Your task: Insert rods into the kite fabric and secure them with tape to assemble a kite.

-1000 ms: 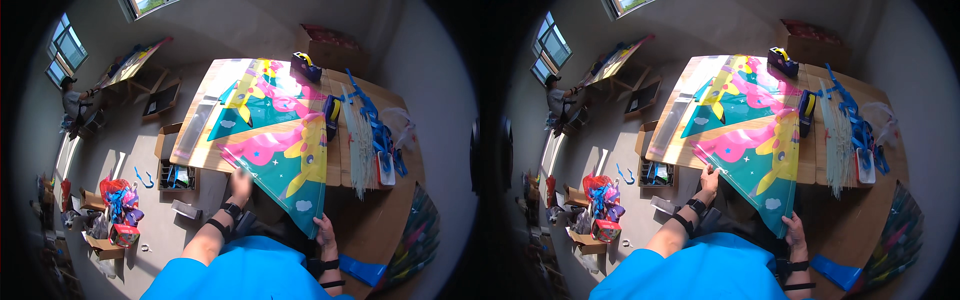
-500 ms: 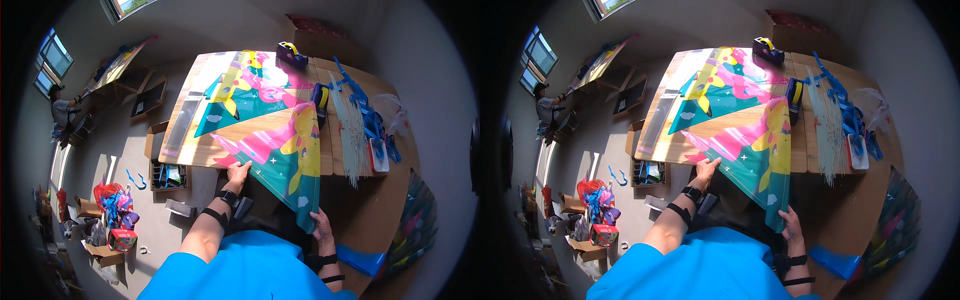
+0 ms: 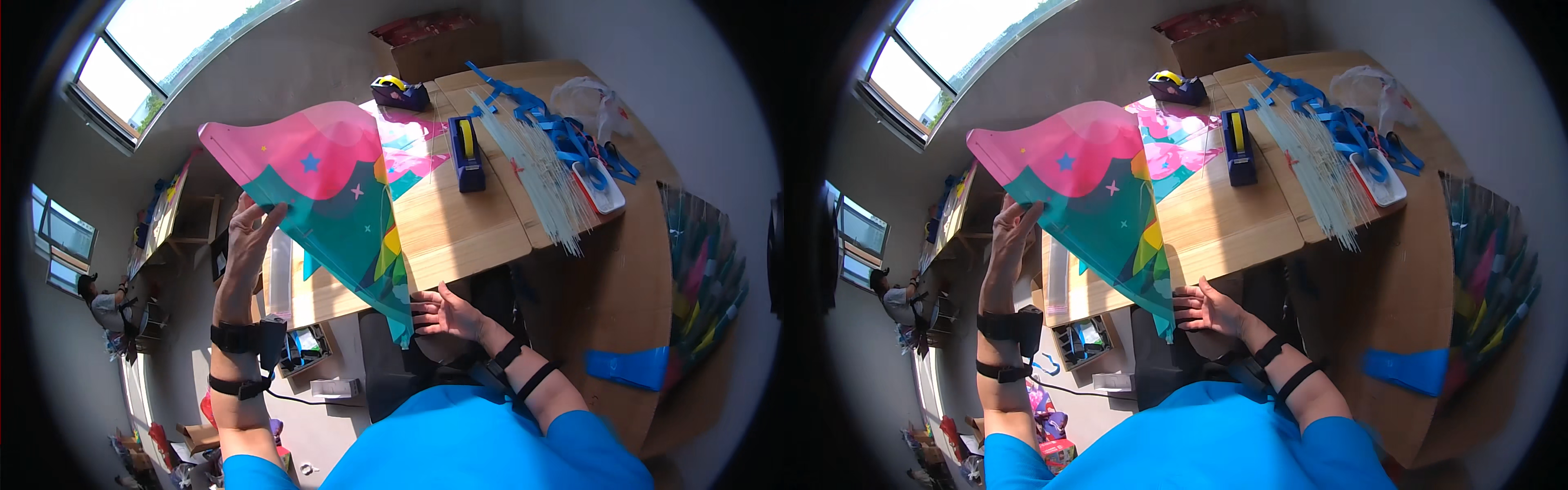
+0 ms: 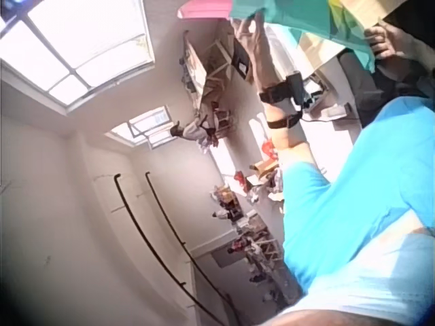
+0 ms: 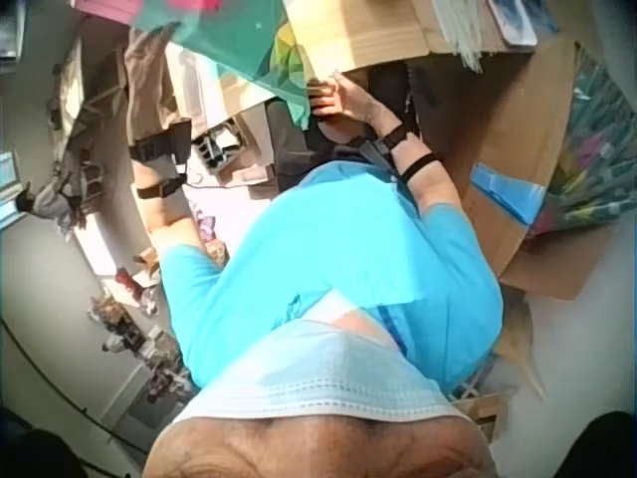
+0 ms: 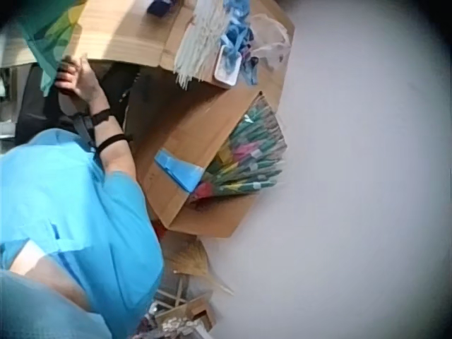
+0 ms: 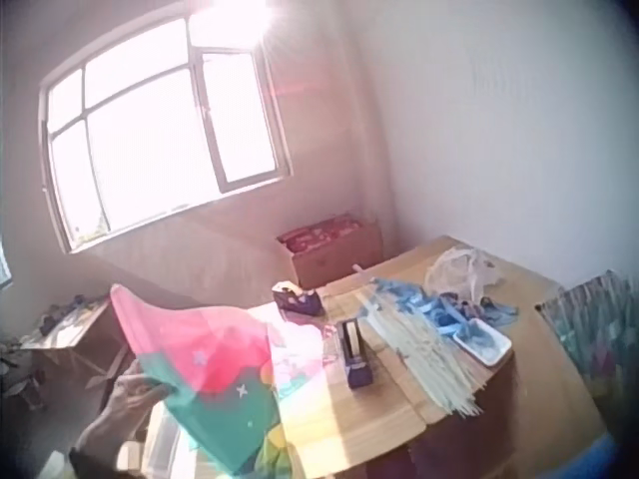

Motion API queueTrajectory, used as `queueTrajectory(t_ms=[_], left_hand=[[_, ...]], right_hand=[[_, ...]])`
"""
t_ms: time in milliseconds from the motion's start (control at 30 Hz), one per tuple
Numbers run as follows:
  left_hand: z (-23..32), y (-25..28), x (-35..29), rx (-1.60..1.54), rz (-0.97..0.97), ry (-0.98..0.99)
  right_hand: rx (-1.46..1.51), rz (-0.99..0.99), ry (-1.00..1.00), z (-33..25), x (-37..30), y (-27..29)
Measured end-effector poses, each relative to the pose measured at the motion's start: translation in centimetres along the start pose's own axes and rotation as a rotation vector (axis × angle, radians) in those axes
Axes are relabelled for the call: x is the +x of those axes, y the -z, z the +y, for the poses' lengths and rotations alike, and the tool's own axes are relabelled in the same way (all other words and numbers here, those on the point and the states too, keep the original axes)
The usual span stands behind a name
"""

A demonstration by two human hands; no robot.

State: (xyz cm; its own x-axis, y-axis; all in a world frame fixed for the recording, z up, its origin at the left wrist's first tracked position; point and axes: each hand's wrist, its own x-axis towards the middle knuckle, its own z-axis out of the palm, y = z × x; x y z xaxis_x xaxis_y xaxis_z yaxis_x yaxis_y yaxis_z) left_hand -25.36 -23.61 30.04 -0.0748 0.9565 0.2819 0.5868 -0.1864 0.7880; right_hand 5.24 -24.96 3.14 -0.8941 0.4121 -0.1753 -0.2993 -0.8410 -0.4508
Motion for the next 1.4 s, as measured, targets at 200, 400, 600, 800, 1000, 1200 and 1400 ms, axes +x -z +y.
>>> queueTrajectory(t_ms=[200, 400, 600, 800, 1000, 1200, 1400], left_hand=[[4.5, 0.5, -0.6, -0.864, -0.242, -0.042], [2.5, 3.1, 2.3, -1.17, -0.015, 0.001], [1.8, -6.6, 3.7, -0.974, -0.13, -0.406], [-4.8, -7.1, 3.0, -1.069, -0.078, 0.314], [-15.2, -3.6, 5.2, -0.649, 0.211, 0.491], [-23.3, -1.9, 9.3, -0.589, 0.273, 0.567], [-19.6, 1.7, 14.2, -0.324, 0.186, 0.279]], right_hand=[[-0.212, 0.321, 0.29, -0.3, 4.1, 0.8], [0.052, 0.262, 0.229, -2.8, 7.6, 1.2], [0.331, -0.337, 0.111, -1.2, 12.5, -7.2], [0.498, -0.55, 0.46, -9.7, 8.1, -7.4], [-0.236, 0.443, 0.851, -11.9, 0.4, -2.5], [-0.183, 0.479, 0.855, -11.9, -2.9, -4.2], [-0.967, 1.009, 0.566, -8.0, 6.9, 7.5]])
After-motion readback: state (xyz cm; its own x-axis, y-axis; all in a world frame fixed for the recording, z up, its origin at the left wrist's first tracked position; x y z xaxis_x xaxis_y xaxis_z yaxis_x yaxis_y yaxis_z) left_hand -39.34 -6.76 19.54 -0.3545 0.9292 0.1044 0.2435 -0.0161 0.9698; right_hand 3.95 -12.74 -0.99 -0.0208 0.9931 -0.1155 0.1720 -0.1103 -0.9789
